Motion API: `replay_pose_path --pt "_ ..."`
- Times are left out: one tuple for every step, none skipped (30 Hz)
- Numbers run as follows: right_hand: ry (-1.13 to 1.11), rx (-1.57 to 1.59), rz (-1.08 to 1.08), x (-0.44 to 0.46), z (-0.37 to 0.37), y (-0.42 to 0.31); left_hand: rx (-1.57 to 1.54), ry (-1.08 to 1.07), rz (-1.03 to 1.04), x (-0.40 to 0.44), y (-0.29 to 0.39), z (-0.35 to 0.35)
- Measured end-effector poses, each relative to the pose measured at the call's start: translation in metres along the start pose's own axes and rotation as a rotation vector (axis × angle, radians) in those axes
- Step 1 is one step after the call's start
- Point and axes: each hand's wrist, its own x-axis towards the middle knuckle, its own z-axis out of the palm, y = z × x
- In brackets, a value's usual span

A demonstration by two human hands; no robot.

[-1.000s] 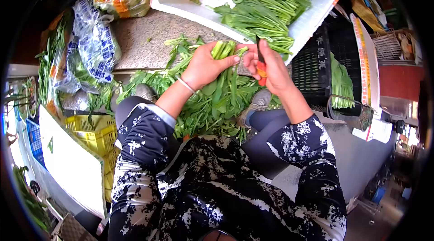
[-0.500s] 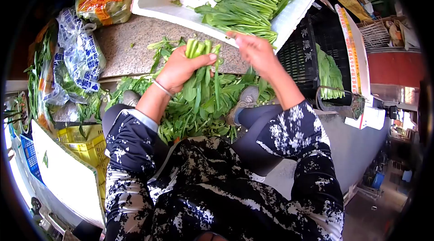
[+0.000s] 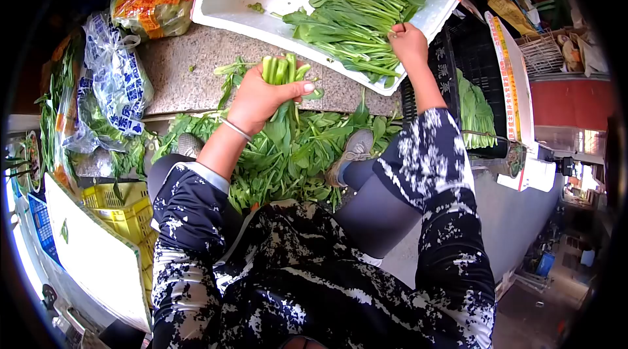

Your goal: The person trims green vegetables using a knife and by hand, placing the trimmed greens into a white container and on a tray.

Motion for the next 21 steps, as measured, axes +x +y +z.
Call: replay_pose_path --pt "-0.067 0.083 -0.061 -0.016 -0.009 -0.012 0.179 0.055 0.084 0.000 -0.002 0.001" --pt "-0.135 0.168 -0.118 -0.036 -0.018 -0.027 0.437 0.127 0.078 0.000 0.000 0.001" --pt "-0.176 0.176 -0.160 -0.061 -0.027 -0.047 0.438 0.129 0.072 0.001 -0.003 0.003" --pt "-0.237 0.296 -0.176 -0.081 -0.026 -0.056 0.600 0.137 0.352 0.001 -0.008 0.005" --pt "-0.356 0.413 -0.107 -0.101 -0.033 -0.069 0.757 0.142 0.636 0.002 -0.011 0.008" --pt "-0.396 0.481 -0.194 -0.114 -0.028 -0.070 0.815 0.143 0.723 0.002 -0.011 0.010" --pt "-0.498 0.624 -0.192 -0.126 -0.031 -0.075 0.872 0.150 0.812 0.002 -0.012 0.012" --pt "-0.563 0.781 -0.168 -0.133 -0.030 -0.075 0.742 0.115 0.557 -0.002 -0.013 0.014" --pt "-0.629 0.939 -0.144 -0.138 -0.029 -0.077 0.607 0.084 0.303 -0.005 -0.013 0.016" --pt "-0.644 0.947 -0.071 -0.140 -0.032 -0.079 0.624 0.073 0.304 -0.008 -0.006 0.016" --pt "-0.658 0.956 0.001 -0.141 -0.036 -0.083 0.628 0.080 0.296 -0.008 -0.007 0.016" --pt "-0.733 0.996 0.030 -0.140 -0.038 -0.080 0.456 0.054 0.239 -0.006 -0.009 0.015" --pt "-0.739 0.999 0.027 -0.141 -0.038 -0.080 0.282 0.029 0.186 -0.003 -0.010 0.013" --pt "-0.798 1.122 0.055 -0.144 -0.038 -0.080 0.209 0.015 0.166 -0.001 -0.011 0.011" --pt "-0.854 1.244 0.087 -0.145 -0.037 -0.080 0.208 0.017 0.167 -0.001 -0.010 0.011" --pt "-0.852 1.239 -0.005 -0.146 -0.030 -0.077 0.158 0.010 0.140 -0.002 -0.009 0.011" --pt "-0.852 1.238 -0.003 -0.146 -0.029 -0.076 0.107 0.001 0.114 -0.002 -0.008 0.012" --pt "-0.848 1.183 -0.019 -0.147 -0.029 -0.076 0.114 -0.003 0.100 -0.003 -0.006 0.013" --pt "-0.843 1.129 -0.034 -0.148 -0.029 -0.077 0.113 -0.007 0.098 -0.003 -0.006 0.013" --pt "-0.830 1.119 -0.025 -0.149 -0.032 -0.079 0.091 -0.005 0.087 -0.003 -0.006 0.014" --pt "-0.826 1.118 -0.022 -0.149 -0.034 -0.080 0.068 -0.003 0.077 -0.002 -0.006 0.014"
